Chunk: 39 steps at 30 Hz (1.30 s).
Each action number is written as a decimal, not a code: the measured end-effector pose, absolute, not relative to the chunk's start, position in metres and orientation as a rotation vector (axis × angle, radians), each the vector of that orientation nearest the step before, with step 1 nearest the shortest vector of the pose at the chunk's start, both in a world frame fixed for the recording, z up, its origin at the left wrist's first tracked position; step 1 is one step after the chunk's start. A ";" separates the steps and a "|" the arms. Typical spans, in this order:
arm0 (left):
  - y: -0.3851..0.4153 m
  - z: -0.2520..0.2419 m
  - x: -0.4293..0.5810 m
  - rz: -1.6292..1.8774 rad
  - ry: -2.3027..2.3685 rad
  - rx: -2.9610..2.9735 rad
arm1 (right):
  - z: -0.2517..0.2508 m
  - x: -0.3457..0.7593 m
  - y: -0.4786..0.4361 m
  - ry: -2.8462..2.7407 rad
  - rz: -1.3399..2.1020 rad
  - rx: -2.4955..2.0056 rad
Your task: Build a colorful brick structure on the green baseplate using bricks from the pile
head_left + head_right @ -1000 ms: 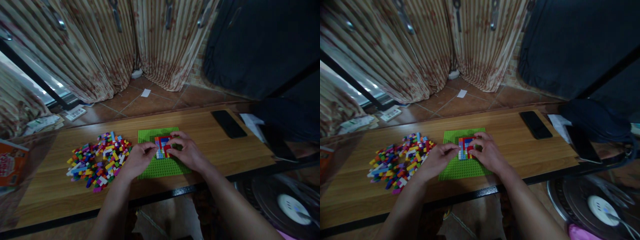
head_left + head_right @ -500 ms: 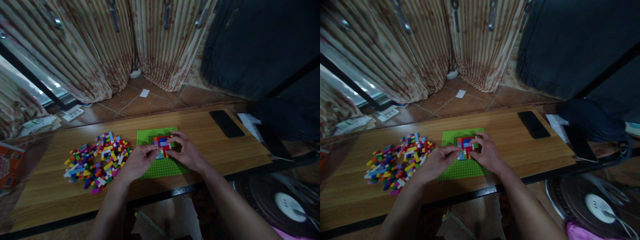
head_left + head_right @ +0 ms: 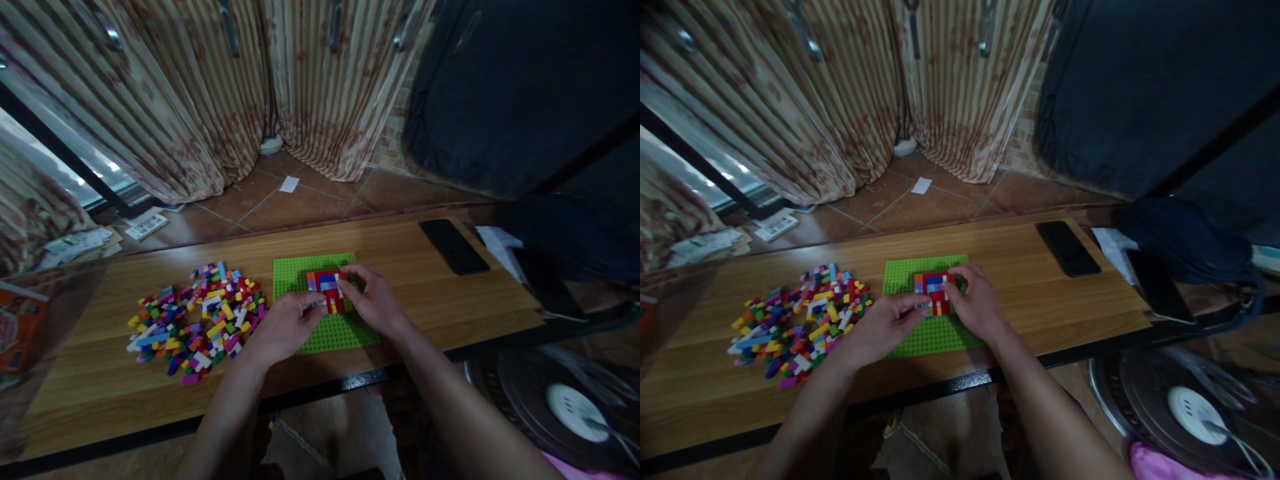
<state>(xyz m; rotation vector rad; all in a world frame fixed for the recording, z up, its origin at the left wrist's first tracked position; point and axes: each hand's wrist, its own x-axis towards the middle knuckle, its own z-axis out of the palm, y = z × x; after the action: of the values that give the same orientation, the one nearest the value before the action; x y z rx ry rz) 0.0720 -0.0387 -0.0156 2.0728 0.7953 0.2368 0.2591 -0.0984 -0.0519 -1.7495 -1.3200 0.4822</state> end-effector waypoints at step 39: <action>-0.018 -0.018 0.043 0.605 1.005 1.745 | -0.062 0.265 -0.083 -0.671 0.659 -1.604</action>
<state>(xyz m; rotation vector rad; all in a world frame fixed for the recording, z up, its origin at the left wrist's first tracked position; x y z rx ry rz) 0.0431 -0.0184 -0.0183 1.7450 1.0047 0.6050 0.2646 -0.0826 -0.0624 -1.6041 -0.6709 0.6592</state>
